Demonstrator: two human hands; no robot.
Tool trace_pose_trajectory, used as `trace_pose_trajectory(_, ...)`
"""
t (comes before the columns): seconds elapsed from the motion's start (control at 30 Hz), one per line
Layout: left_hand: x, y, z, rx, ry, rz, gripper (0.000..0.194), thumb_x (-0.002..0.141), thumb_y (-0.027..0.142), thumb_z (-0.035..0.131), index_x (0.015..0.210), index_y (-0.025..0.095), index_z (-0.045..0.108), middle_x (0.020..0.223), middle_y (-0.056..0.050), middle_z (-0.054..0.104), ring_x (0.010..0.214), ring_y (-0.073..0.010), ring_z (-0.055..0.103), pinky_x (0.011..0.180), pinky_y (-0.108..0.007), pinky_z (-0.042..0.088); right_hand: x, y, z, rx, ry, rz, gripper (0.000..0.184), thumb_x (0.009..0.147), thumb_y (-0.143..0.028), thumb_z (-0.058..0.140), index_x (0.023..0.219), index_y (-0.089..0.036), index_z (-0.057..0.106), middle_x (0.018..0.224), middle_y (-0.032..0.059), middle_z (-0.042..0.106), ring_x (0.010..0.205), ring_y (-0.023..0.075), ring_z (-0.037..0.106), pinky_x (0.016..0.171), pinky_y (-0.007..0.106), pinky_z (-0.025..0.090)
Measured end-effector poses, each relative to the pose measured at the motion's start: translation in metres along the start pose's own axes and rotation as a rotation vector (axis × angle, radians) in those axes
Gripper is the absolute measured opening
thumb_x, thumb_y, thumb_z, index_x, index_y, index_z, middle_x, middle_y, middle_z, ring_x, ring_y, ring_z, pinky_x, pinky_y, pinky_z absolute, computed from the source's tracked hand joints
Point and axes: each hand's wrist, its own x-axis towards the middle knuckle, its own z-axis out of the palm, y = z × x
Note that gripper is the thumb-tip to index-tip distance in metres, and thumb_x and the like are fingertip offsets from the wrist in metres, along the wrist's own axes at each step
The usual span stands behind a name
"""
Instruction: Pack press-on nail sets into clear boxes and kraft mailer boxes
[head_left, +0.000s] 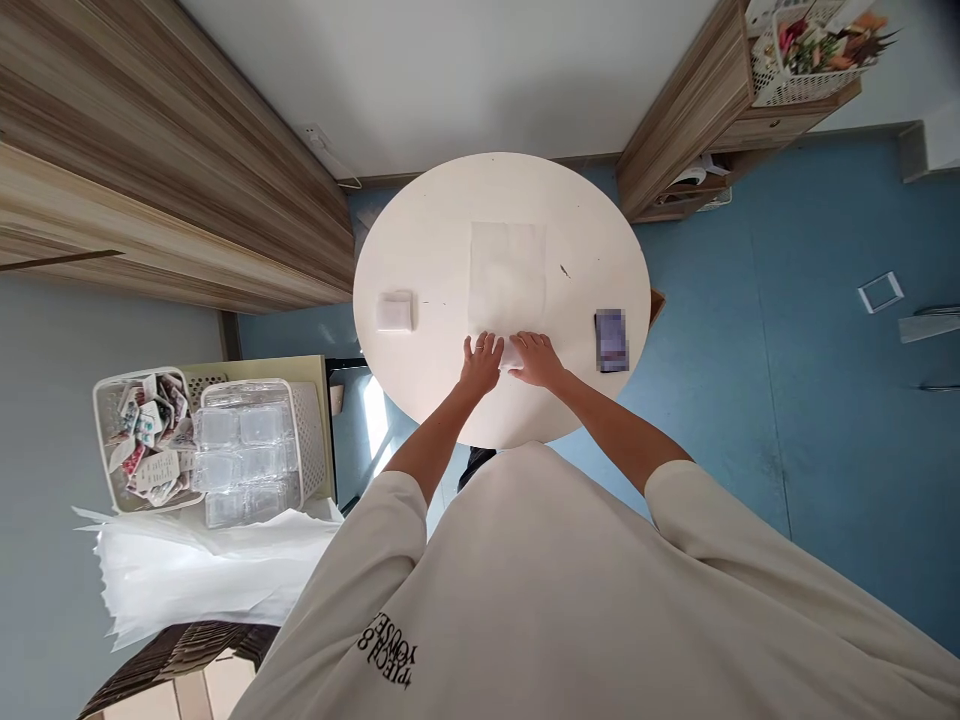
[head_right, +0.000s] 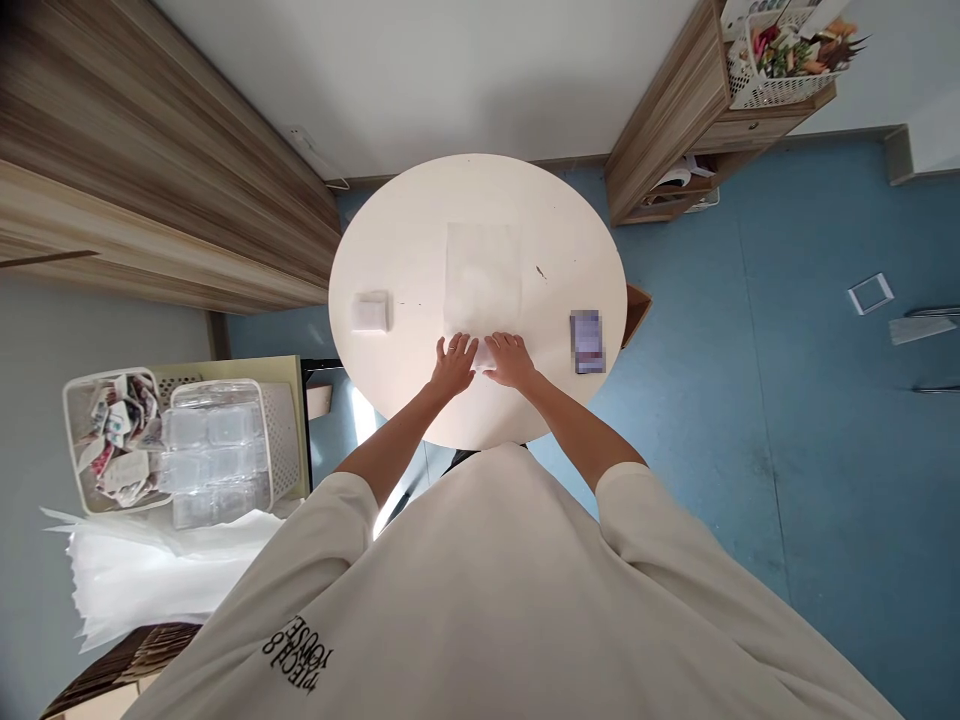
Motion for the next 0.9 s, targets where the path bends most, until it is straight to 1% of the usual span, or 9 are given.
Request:
trace_pose_trajectory(0.17,-0.002,-0.003,0.004,0.013,0.040,0.025,0.076,0.087,0.014,0.058,0.161,0.014,0.042,0.170,-0.023,0.040,0.165,-0.0374,0.026,0.133,-0.068,0.009,-0.006,-0.004,0.005,-0.016,0.003,-0.011,0.072,0.091,-0.027,0.068,0.158,-0.013,0.044,0.161,0.0237,0.049,0.148,0.0396,0.043,0.123,0.054,0.026)
trace_pose_trajectory(0.27,-0.001,-0.003,0.004,0.021,0.035,0.046,0.070,0.085,0.015,0.059,0.155,0.011,0.050,0.167,-0.024,0.043,0.164,-0.0377,0.027,0.133,-0.067,0.009,-0.007,-0.004,0.000,0.018,-0.044,-0.044,0.068,0.092,-0.031,0.065,0.156,-0.012,0.048,0.161,0.0237,0.049,0.147,0.0396,0.044,0.122,0.053,0.027)
trace_pose_trajectory(0.4,0.007,-0.007,-0.004,-0.015,-0.062,0.031,0.052,0.087,0.024,0.061,0.138,0.014,0.066,0.161,-0.022,0.050,0.163,-0.0387,0.029,0.134,-0.068,0.007,-0.004,0.000,-0.016,0.086,-0.127,-0.089,0.051,0.099,-0.038,0.056,0.144,-0.015,0.061,0.154,0.0190,0.059,0.142,0.0366,0.051,0.121,0.052,0.030)
trace_pose_trajectory(0.5,0.015,-0.011,-0.014,-0.039,-0.138,-0.020,0.041,0.092,0.028,0.054,0.128,0.017,0.071,0.159,-0.020,0.053,0.162,-0.0380,0.030,0.133,-0.069,0.007,0.002,0.004,-0.028,0.139,-0.167,-0.073,0.043,0.105,-0.045,0.048,0.128,-0.018,0.071,0.134,0.0159,0.072,0.130,0.0338,0.061,0.120,0.052,0.032)
trace_pose_trajectory(0.57,0.019,-0.012,-0.020,-0.047,-0.144,-0.064,0.042,0.094,0.026,0.050,0.129,0.016,0.071,0.155,-0.020,0.057,0.160,-0.0377,0.033,0.132,-0.069,0.010,0.007,0.006,-0.032,0.192,-0.159,-0.020,0.048,0.108,-0.051,0.042,0.126,-0.018,0.072,0.122,0.0147,0.076,0.121,0.0323,0.066,0.118,0.051,0.035)
trace_pose_trajectory(0.63,0.020,-0.012,-0.023,-0.052,-0.072,-0.101,0.047,0.093,0.021,0.048,0.136,0.015,0.066,0.152,-0.021,0.058,0.159,-0.0366,0.035,0.132,-0.068,0.012,0.013,0.010,-0.031,0.248,-0.096,0.054,0.050,0.109,-0.053,0.040,0.132,-0.019,0.069,0.122,0.0141,0.076,0.119,0.0319,0.067,0.117,0.051,0.037)
trace_pose_trajectory(0.77,0.015,-0.005,-0.019,-0.028,0.117,-0.110,0.065,0.087,0.009,0.047,0.151,0.014,0.054,0.164,-0.020,0.046,0.163,-0.0340,0.029,0.132,-0.064,0.014,0.017,0.018,-0.021,0.327,0.099,0.219,0.050,0.109,-0.050,0.039,0.148,-0.022,0.056,0.152,0.0148,0.060,0.141,0.0333,0.052,0.120,0.052,0.038)
trace_pose_trajectory(0.83,0.012,0.001,-0.013,-0.019,0.111,-0.052,0.069,0.084,0.007,0.048,0.153,0.014,0.052,0.169,-0.020,0.041,0.164,-0.0338,0.026,0.132,-0.062,0.016,0.015,0.022,-0.015,0.357,0.152,0.312,0.051,0.108,-0.047,0.040,0.152,-0.023,0.050,0.160,0.0146,0.050,0.147,0.0329,0.047,0.120,0.051,0.039)
trace_pose_trajectory(0.9,0.010,0.006,-0.007,-0.017,0.075,0.020,0.070,0.083,0.007,0.049,0.153,0.014,0.052,0.169,-0.020,0.040,0.163,-0.0336,0.028,0.132,-0.058,0.019,0.012,0.025,-0.009,0.385,0.164,0.408,0.051,0.106,-0.042,0.043,0.152,-0.023,0.048,0.160,0.0148,0.049,0.145,0.0330,0.048,0.119,0.051,0.041)
